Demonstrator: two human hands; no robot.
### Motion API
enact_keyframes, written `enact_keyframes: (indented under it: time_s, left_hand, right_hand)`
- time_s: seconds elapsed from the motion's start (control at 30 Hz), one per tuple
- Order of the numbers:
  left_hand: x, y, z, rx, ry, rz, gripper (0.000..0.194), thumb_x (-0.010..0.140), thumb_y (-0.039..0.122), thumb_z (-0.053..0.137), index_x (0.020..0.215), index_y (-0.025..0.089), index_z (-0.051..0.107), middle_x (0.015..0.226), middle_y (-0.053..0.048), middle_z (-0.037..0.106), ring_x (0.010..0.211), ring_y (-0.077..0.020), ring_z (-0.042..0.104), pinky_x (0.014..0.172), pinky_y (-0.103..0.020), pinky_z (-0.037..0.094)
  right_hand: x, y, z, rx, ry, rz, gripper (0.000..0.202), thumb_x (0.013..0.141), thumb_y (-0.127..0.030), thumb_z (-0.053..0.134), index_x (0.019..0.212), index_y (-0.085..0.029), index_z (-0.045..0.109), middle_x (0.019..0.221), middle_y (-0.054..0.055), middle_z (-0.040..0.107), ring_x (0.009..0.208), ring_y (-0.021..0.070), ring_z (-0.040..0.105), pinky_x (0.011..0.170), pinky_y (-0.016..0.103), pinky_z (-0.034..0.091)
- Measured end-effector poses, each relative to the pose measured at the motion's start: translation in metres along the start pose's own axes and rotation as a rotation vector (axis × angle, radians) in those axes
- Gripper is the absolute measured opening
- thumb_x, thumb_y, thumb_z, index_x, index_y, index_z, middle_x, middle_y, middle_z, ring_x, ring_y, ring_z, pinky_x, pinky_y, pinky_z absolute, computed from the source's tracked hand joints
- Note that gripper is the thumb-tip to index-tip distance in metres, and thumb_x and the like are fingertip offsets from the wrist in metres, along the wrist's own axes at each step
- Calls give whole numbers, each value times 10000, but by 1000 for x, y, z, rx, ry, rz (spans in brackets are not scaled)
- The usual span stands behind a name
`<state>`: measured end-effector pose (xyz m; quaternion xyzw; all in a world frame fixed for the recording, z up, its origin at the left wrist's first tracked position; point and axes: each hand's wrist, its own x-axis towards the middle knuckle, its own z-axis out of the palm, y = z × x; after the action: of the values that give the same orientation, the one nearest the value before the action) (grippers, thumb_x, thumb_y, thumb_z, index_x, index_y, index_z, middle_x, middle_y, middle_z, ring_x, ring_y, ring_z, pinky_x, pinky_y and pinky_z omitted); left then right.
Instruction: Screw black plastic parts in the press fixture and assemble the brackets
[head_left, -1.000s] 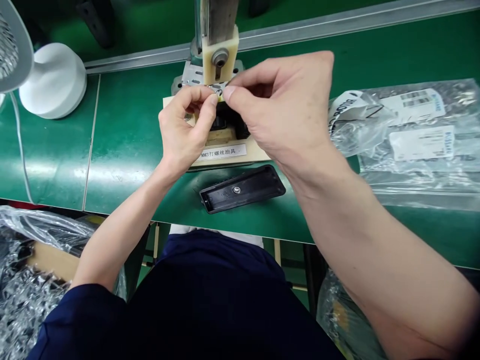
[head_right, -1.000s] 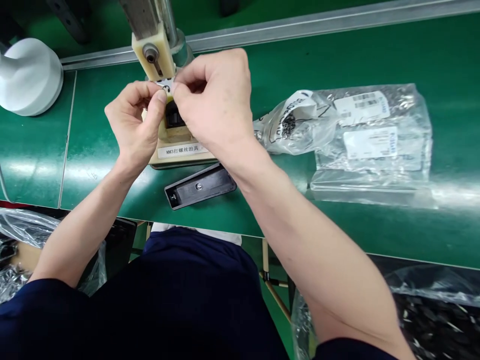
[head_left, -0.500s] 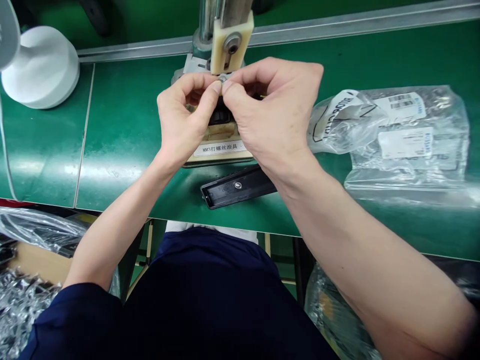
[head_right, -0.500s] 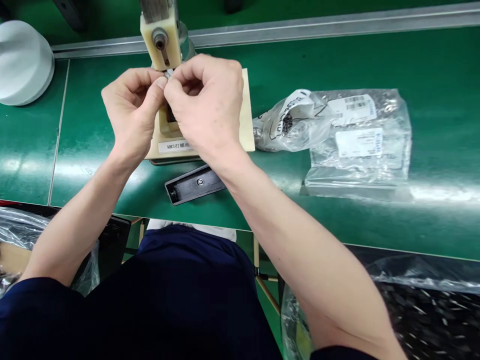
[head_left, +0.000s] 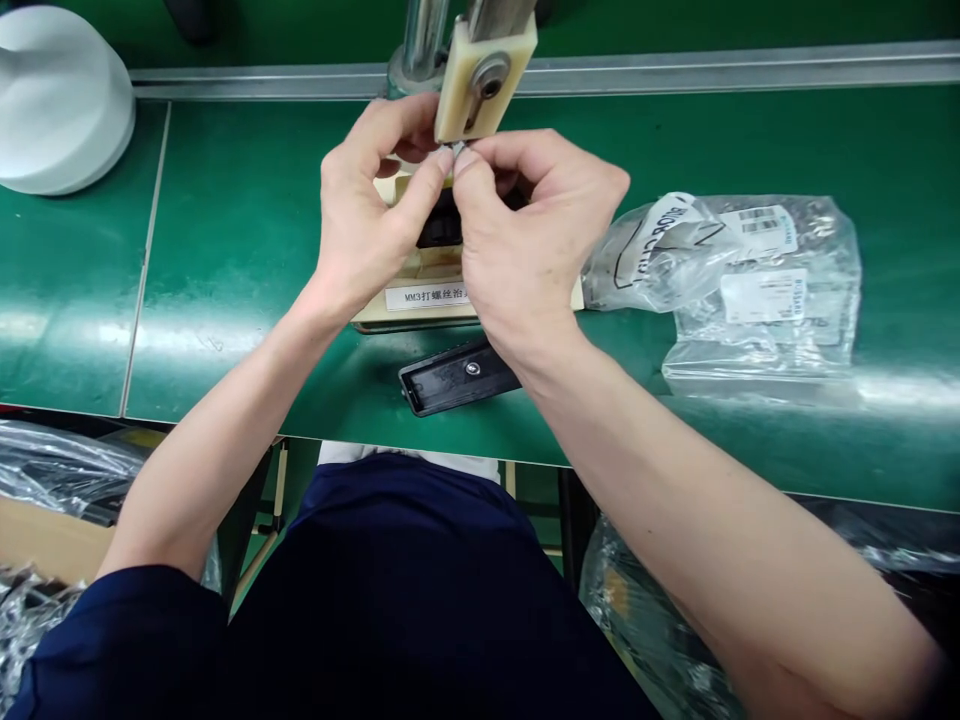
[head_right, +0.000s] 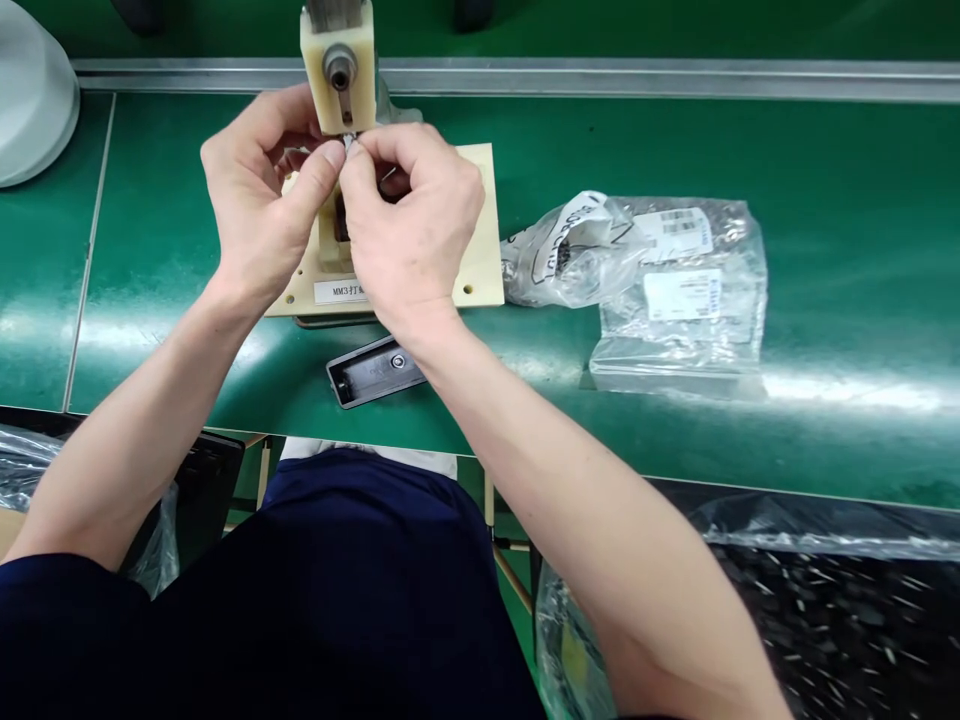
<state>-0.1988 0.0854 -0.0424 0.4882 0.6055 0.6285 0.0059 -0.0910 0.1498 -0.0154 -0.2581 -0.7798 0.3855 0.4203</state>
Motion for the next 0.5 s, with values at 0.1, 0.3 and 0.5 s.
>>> enact_keyframes:
  time_s: [0.1,0.3,0.5]
  left_hand:
    - [2,-9,0,14,-30,4,381,825,614,592,986,269,595,867,-11,642,880,-195,593,807,-381,473]
    - [3,-12,3,78,-30,16,405,822,629,579,925,239,554,851,-24,608,837,-183,562,782,-362,477]
    - [6,-12,2,212,32,52,429,820,677,526,862,251,548,839,-42,527,897,-234,560,858,-421,465]
  right_hand:
    - [-2,-1,3,58,75,5,206,817,-79,623,675,-224,590,719,-13,661,675,175,610,669,327,497]
    - [0,2,0,-98,0,24,190,858,-148,581,695,-220,516,757,17,643,706,182,589,730,341,486]
    - [15,13,-15,-246,-79,-152,164,815,-234,615,744,-234,466,878,49,638,790,194,579,760,336,475]
